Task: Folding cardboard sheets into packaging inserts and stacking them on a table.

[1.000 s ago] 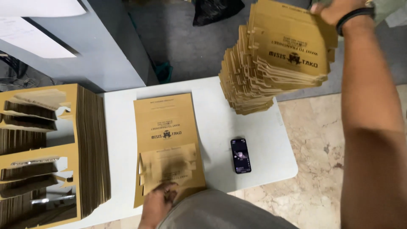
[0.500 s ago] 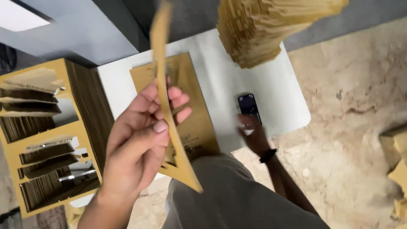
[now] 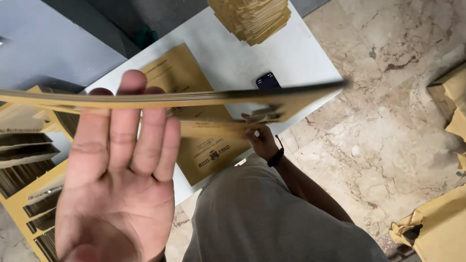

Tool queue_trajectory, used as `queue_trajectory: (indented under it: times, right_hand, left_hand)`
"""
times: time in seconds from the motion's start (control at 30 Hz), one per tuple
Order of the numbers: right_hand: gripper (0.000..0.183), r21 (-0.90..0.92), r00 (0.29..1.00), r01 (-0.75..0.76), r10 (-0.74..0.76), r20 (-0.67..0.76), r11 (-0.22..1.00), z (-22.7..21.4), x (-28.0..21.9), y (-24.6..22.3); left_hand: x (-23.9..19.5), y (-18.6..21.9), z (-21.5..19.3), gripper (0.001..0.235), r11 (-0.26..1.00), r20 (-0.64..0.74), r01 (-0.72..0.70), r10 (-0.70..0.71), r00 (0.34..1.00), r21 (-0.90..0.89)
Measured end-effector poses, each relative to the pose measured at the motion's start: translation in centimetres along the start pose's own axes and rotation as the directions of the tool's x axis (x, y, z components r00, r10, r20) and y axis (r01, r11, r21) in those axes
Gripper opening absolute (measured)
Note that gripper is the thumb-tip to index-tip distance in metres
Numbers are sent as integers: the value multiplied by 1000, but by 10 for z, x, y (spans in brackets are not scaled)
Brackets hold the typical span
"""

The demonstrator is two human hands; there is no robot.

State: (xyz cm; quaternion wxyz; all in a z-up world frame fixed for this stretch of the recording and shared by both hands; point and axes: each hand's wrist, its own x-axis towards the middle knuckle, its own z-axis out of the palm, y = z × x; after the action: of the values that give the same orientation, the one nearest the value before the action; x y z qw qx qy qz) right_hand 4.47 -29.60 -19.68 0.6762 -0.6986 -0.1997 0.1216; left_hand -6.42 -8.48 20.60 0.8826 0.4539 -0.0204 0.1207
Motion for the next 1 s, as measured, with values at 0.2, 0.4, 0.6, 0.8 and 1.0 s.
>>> queue_trajectory:
  times: [0.2, 0.4, 0.6, 0.8, 1.0]
  right_hand:
    - [34, 278, 943, -327, 291, 163, 903, 9, 6, 21]
    - [33, 52, 620, -775, 744, 248, 629, 33, 20, 60]
    - [48, -440, 666, -631, 737, 116, 639, 37, 15, 165]
    - [54, -361, 564, -750, 821, 88, 554, 34, 17, 130]
    - [67, -104, 266, -951, 943, 198, 290, 33, 26, 125]
  left_hand:
    - [55, -5, 8, 116, 921, -755, -219, -110, 647, -322]
    - [76, -126, -207, 6, 963, -563, -136, -18, 826, -232]
    - [58, -210, -371, 31, 857, -699, 508, -417, 581, -90]
    - [-90, -265, -430, 40, 48, -868, 869, -35, 495, 493]
    - [-147, -276, -346, 35, 514, -859, 842, -346, 377, 163]
